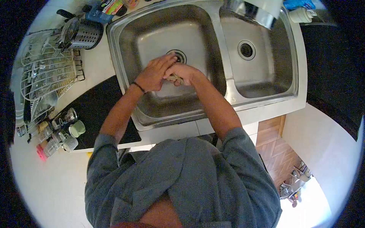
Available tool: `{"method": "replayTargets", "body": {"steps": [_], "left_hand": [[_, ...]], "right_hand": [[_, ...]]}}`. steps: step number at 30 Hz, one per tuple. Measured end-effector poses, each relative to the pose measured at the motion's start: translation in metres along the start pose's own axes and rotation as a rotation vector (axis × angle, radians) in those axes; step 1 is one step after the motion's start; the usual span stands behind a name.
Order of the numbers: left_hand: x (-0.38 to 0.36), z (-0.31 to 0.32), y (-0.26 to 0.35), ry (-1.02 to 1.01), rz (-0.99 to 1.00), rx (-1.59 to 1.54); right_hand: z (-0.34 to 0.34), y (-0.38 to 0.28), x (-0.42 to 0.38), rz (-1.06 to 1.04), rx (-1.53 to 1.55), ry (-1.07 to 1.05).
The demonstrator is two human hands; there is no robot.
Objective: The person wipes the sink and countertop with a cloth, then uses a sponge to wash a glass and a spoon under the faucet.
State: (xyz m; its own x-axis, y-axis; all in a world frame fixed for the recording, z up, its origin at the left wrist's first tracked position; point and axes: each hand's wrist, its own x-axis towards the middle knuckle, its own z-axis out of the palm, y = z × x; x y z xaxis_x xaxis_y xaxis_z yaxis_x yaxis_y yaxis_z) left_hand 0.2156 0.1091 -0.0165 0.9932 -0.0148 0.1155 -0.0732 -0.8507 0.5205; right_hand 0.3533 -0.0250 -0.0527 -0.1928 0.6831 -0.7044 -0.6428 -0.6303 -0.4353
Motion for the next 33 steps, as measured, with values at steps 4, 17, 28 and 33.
{"method": "replayTargets", "body": {"steps": [4, 17, 28, 33], "left_hand": [[0.016, 0.021, -0.023, -0.202, 0.029, 0.042], [0.041, 0.045, -0.037, -0.228, -0.093, 0.325], [0.047, 0.086, -0.059, -0.372, -0.349, 0.370], [0.045, 0.101, -0.069, -0.368, -0.403, 0.317]], "right_hand": [[-0.011, 0.003, 0.000, -0.140, 0.086, -0.102], [-0.024, -0.013, 0.030, -0.114, -0.783, 0.243], [-0.017, -0.003, 0.049, -0.236, -1.438, 0.630], [-0.020, 0.004, 0.057, -0.090, -1.437, 0.702]]}}
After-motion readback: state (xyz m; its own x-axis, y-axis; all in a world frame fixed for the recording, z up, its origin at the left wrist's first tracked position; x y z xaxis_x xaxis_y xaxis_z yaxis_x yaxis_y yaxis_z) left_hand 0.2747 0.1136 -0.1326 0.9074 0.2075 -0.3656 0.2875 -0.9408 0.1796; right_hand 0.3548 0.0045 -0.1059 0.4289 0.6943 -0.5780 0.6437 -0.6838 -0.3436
